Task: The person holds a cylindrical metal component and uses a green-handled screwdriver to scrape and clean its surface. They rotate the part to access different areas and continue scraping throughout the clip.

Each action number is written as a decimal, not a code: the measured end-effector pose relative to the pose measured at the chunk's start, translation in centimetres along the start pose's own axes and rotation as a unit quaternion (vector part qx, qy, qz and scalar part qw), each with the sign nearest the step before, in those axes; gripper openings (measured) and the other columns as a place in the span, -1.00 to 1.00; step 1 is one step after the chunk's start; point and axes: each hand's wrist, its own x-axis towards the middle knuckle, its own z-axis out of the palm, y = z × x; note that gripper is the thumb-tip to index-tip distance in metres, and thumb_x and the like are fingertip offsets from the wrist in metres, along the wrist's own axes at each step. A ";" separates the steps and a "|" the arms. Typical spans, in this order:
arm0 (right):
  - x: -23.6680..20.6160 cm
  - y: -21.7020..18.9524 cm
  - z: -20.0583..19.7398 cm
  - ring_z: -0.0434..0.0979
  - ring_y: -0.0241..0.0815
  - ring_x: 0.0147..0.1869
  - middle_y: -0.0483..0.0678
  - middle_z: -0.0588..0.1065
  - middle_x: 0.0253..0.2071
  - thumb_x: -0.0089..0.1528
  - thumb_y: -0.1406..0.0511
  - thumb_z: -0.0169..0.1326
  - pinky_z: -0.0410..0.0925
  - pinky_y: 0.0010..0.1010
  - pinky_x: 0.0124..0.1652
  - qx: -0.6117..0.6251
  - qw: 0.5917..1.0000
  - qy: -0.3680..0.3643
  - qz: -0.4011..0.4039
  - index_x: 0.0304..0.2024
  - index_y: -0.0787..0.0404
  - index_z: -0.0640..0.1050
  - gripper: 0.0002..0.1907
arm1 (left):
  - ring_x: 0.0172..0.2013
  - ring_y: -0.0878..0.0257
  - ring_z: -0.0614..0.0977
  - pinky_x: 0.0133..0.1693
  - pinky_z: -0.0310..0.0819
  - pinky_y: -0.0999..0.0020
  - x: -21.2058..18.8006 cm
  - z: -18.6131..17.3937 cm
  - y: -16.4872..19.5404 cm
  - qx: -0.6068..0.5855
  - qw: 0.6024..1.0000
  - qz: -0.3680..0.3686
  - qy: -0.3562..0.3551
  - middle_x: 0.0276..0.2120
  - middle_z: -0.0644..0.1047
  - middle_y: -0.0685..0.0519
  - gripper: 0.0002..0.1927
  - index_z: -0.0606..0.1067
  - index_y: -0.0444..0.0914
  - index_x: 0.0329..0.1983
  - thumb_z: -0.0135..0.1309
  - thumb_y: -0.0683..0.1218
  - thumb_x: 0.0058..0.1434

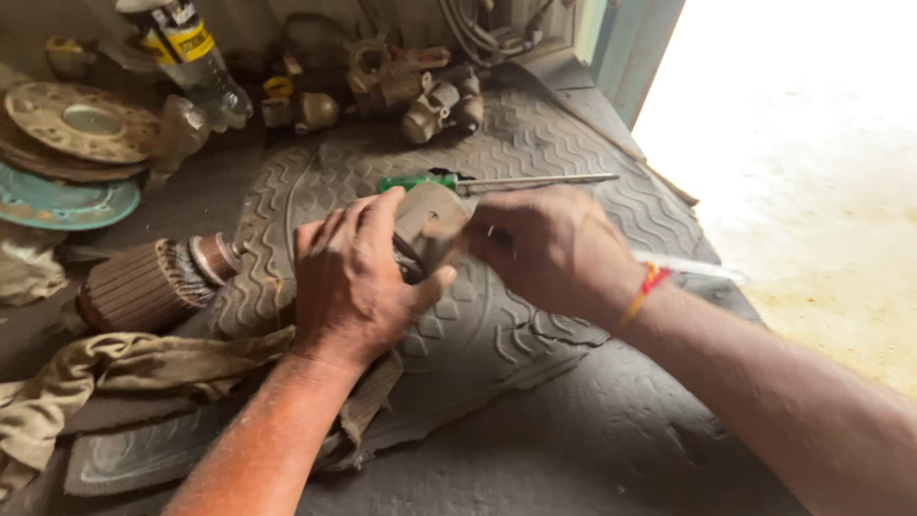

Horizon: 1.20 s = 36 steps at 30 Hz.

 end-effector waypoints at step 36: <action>0.4 -0.5 0.5 0.55 -0.22 -0.56 -0.16 0.61 -0.45 0.33 0.13 0.16 0.39 -0.37 -0.58 -0.068 0.997 -0.003 -0.018 -0.25 0.04 0.67 -0.81 | -0.03 -0.16 0.64 0.01 0.47 -0.07 0.3 -0.1 0.2 -0.037 0.998 -0.036 -0.037 0.02 0.60 -0.20 0.01 0.36 -0.30 0.27 0.16 0.51 0.00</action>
